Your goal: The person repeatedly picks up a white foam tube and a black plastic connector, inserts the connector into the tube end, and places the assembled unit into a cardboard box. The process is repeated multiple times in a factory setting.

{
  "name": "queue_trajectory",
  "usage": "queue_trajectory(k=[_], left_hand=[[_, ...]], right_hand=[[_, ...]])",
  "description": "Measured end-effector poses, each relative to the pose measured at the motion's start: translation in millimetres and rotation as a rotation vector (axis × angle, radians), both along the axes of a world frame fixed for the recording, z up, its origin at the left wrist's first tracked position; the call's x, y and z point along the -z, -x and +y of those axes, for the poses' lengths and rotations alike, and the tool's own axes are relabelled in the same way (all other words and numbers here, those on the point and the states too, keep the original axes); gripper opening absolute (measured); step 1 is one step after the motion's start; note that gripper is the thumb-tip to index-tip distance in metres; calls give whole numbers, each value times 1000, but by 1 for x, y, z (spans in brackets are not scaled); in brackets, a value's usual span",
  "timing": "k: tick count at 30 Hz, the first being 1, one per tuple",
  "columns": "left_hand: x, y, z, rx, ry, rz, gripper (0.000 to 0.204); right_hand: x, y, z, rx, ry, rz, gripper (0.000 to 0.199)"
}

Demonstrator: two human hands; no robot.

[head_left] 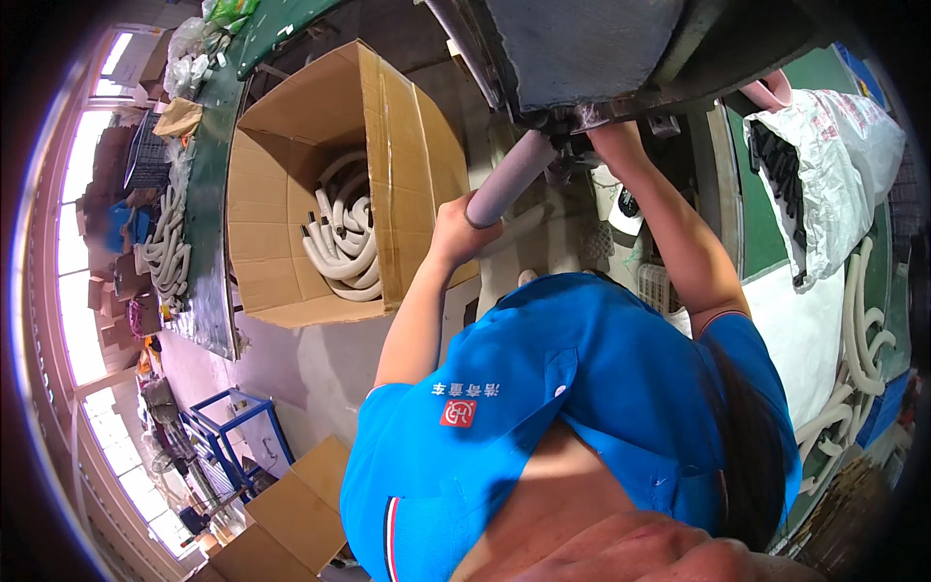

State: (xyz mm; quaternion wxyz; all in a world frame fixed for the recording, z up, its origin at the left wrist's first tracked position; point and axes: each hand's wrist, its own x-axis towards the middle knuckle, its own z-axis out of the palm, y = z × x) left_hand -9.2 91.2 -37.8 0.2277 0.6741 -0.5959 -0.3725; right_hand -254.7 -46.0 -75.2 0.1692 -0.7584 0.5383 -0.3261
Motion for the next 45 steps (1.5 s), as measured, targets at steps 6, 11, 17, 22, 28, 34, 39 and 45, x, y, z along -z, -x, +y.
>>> queue_trajectory(k=[6,11,17,22,28,34,39,45], left_hand=[[5,-4,-11,44,-114,-149,48],[-1,-15,-21,88,-176,-246,48],[-5,-13,-27,125,-198,-192,44],[-17,-18,-31,188,-165,-235,44],[-16,-17,-33,217,-78,-238,41],[-19,-19,-34,236,-88,-254,40],[-22,-17,-33,235,-159,-270,42],[-18,-25,-30,261,-64,-208,44]], right_hand=[[24,4,-2,25,-271,25,33],[-14,11,-18,-56,-886,-668,15],[158,18,-66,131,-381,291,20],[161,8,-53,135,-385,449,20],[173,29,-69,154,-291,413,30],[167,29,-71,357,-387,13,45],[133,31,-47,216,-199,-154,21],[9,16,14,199,-495,-880,11]])
